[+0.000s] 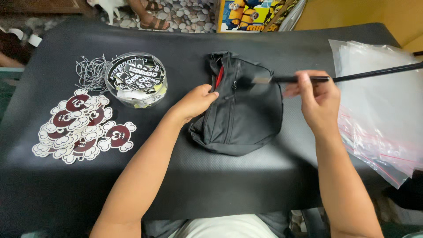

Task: The person attaches a character tag to a gray bag using a cord and then uses a brush to clean the surface of the bag.

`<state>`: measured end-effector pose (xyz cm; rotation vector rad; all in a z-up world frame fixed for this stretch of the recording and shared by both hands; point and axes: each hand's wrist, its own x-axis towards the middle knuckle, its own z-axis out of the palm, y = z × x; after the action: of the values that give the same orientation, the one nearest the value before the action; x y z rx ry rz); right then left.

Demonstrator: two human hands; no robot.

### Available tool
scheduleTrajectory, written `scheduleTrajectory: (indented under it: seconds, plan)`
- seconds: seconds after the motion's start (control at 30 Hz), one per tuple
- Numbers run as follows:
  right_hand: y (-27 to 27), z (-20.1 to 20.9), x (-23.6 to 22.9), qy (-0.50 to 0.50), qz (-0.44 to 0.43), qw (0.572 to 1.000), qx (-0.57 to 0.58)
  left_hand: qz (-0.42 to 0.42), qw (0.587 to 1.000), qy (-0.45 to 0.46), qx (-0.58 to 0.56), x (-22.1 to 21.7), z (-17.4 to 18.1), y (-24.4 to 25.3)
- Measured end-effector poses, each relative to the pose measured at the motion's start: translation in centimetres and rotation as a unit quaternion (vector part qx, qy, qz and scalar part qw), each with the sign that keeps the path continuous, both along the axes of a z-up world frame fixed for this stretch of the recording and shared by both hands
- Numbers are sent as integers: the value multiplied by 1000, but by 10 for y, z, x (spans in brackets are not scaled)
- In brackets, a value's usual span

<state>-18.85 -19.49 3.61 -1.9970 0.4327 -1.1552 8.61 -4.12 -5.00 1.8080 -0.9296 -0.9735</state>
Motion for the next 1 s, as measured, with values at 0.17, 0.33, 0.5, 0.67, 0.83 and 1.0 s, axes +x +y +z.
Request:
scheduleTrajectory:
  seconds: [0.17, 0.33, 0.5, 0.67, 0.83, 1.0]
  plan:
    - [6, 10, 17, 85, 12, 995, -47, 10, 1000, 20, 2, -16, 34, 6]
    - [14, 14, 38, 50, -86, 979, -179, 18, 999, 30, -12, -4, -18, -11]
    - [33, 13, 48, 66, 93, 992, 56, 52, 985, 161, -41, 7, -50, -21]
    - [15, 13, 47, 88, 22, 988, -127, 65, 978, 191, -59, 8, -52, -23]
    - [31, 12, 25, 107, 191, 969, 115, 72, 977, 192, -50, 16, -63, -28]
    - [22, 10, 31, 117, 11, 981, -153, 67, 973, 214, -60, 11, -48, -25]
